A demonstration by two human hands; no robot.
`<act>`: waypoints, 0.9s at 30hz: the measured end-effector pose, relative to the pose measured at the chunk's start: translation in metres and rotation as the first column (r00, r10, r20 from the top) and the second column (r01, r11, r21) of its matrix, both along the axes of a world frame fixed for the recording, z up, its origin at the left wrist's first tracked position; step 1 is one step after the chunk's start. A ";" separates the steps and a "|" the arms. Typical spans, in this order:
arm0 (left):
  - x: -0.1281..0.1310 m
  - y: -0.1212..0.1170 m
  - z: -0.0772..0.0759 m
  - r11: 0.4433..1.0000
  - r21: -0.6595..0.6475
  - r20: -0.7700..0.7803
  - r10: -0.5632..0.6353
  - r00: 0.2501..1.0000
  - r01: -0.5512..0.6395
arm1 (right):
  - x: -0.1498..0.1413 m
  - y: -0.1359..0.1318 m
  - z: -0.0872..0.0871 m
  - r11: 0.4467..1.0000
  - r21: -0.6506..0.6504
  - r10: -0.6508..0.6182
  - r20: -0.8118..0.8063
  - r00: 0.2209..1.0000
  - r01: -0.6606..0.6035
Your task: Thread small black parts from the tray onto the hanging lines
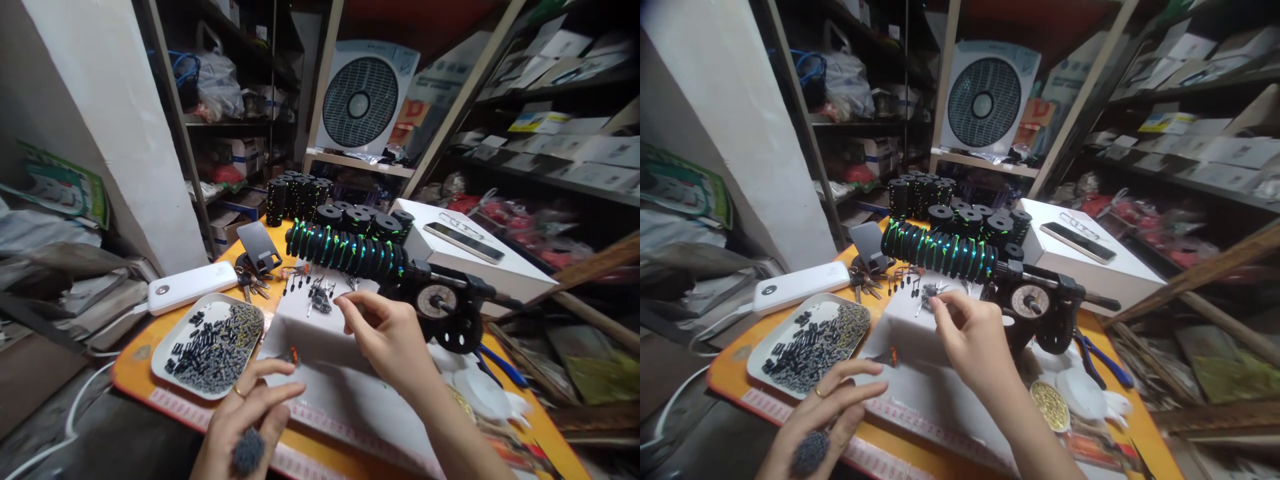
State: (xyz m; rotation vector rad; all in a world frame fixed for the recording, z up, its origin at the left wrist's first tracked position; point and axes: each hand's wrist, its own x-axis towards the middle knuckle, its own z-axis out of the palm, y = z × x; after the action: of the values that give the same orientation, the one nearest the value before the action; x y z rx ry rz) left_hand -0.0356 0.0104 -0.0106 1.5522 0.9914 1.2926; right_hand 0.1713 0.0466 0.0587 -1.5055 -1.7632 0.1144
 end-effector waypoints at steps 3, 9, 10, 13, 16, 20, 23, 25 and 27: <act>0.002 0.014 0.008 0.998 0.055 -0.013 0.008 1.000 -0.007 | -0.010 -0.016 -0.007 0.995 -0.042 0.085 -0.015 0.996 -0.086; 0.043 0.055 0.045 0.945 -0.189 0.122 -0.246 0.962 0.266 | -0.013 -0.053 -0.026 0.982 -0.061 0.184 0.039 0.982 -0.181; 0.054 0.062 0.050 0.926 -0.210 0.138 -0.289 0.948 0.313 | -0.010 -0.056 -0.028 0.982 -0.062 0.180 0.051 0.982 -0.177; 0.089 0.079 0.055 0.893 -0.243 0.207 -0.333 0.920 0.378 | -0.003 -0.059 -0.030 0.984 -0.074 0.169 0.067 0.983 -0.164; 0.115 0.092 0.050 0.907 -0.246 0.271 -0.274 0.923 0.341 | 0.001 -0.060 -0.032 0.982 -0.081 0.178 0.069 0.982 -0.172; 0.116 0.096 0.043 0.952 -0.209 0.253 -0.169 0.953 0.224 | 0.006 -0.062 -0.036 0.978 -0.102 0.191 0.066 0.979 -0.184; 0.090 0.077 0.042 0.958 -0.174 0.150 -0.204 0.968 0.229 | 0.014 -0.063 -0.043 0.975 -0.149 0.186 0.156 0.970 -0.163; 0.065 0.055 0.041 0.954 -0.166 0.060 -0.245 0.968 0.251 | 0.021 -0.064 -0.046 0.981 -0.146 0.164 0.265 0.950 -0.128; 0.040 0.031 0.036 0.958 -0.169 -0.003 -0.237 0.972 0.233 | 0.026 -0.066 -0.044 0.995 -0.069 0.092 0.371 0.924 -0.071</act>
State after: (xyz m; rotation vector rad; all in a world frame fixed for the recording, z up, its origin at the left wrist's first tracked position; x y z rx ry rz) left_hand 0.0046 0.0418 0.0255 1.5065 0.8764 1.0023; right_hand 0.1973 -0.0189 0.0145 -1.5693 -2.1406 -0.0916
